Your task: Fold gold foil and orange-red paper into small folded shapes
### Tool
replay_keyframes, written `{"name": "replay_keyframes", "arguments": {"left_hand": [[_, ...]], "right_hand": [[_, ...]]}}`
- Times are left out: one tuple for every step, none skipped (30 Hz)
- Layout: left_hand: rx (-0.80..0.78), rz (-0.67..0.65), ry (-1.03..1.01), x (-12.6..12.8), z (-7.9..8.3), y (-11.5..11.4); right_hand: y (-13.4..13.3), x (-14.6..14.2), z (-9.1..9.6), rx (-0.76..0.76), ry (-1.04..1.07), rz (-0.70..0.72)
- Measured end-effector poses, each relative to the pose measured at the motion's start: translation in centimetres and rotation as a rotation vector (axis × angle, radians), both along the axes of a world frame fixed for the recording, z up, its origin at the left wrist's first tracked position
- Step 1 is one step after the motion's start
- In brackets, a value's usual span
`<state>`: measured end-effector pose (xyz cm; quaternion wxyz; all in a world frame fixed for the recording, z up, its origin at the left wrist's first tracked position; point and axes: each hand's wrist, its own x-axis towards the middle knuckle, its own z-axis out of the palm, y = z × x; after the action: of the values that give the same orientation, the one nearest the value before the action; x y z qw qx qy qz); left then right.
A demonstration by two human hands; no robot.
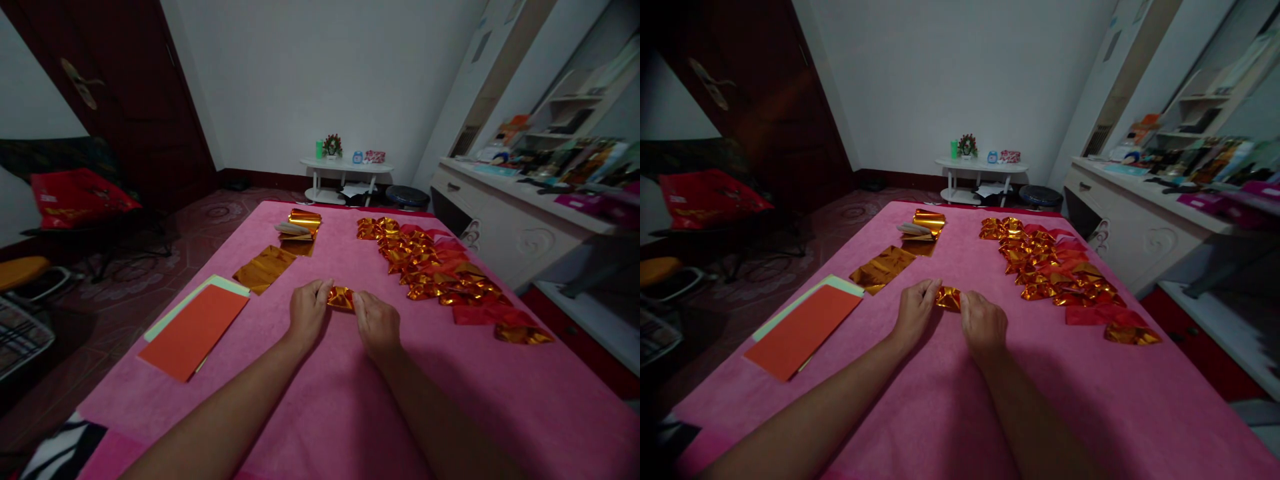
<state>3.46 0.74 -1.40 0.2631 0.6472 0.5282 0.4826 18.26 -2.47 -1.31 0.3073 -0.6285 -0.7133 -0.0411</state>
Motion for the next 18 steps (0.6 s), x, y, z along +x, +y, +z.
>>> {"name": "replay_keyframes", "arguments": {"left_hand": [[0.013, -0.009, 0.006, 0.05, 0.09, -0.12], [0.027, -0.019, 0.020, 0.09, 0.18, -0.23], [0.041, -0.029, 0.041, 0.13, 0.26, -0.33], [0.051, -0.037, 0.067, 0.16, 0.33, -0.41], [0.056, -0.040, 0.093, 0.18, 0.37, -0.47], [0.056, -0.039, 0.115, 0.21, 0.40, -0.51], [0.054, -0.037, 0.133, 0.23, 0.41, -0.54], [0.052, -0.035, 0.146, 0.26, 0.41, -0.56], [0.051, -0.036, 0.154, 0.29, 0.41, -0.58], [0.053, -0.038, 0.158, 0.33, 0.40, -0.61], [0.056, -0.042, 0.158, 0.37, 0.39, -0.63], [0.057, -0.048, 0.154, 0.41, 0.38, -0.65], [0.053, -0.054, 0.146, 0.45, 0.35, -0.66], [0.045, -0.060, 0.131, 0.50, 0.32, -0.66], [0.032, -0.064, 0.107, 0.54, 0.27, -0.65], [0.016, -0.065, 0.070, 0.58, 0.22, -0.63], [-0.003, -0.067, 0.018, 0.62, 0.17, -0.60], [-0.023, -0.070, -0.045, 0.65, 0.13, -0.56]], "right_hand": [[0.02, 0.02, 0.03, -0.002, 0.002, -0.032], [0.04, 0.06, 0.06, -0.006, 0.002, -0.063], [0.04, 0.11, 0.08, -0.010, 0.008, -0.089], [0.02, 0.16, 0.08, -0.013, 0.025, -0.101], [0.00, 0.23, 0.08, -0.013, 0.057, -0.096], [-0.02, 0.30, 0.07, -0.011, 0.102, -0.076], [-0.04, 0.36, 0.04, -0.007, 0.158, -0.047], [-0.06, 0.43, 0.01, -0.004, 0.217, -0.016], [-0.06, 0.48, -0.02, -0.002, 0.270, 0.009], [-0.05, 0.52, -0.06, -0.001, 0.313, 0.022], [-0.04, 0.54, -0.09, -0.003, 0.344, 0.020], [-0.02, 0.56, -0.14, -0.005, 0.365, 0.008], [0.01, 0.56, -0.18, -0.007, 0.380, -0.004], [0.03, 0.55, -0.23, -0.007, 0.391, -0.010], [0.04, 0.53, -0.28, -0.006, 0.402, -0.007], [0.06, 0.51, -0.33, -0.004, 0.412, 0.007], [0.08, 0.47, -0.37, -0.001, 0.423, 0.028], [0.10, 0.43, -0.41, 0.001, 0.431, 0.050]]}}
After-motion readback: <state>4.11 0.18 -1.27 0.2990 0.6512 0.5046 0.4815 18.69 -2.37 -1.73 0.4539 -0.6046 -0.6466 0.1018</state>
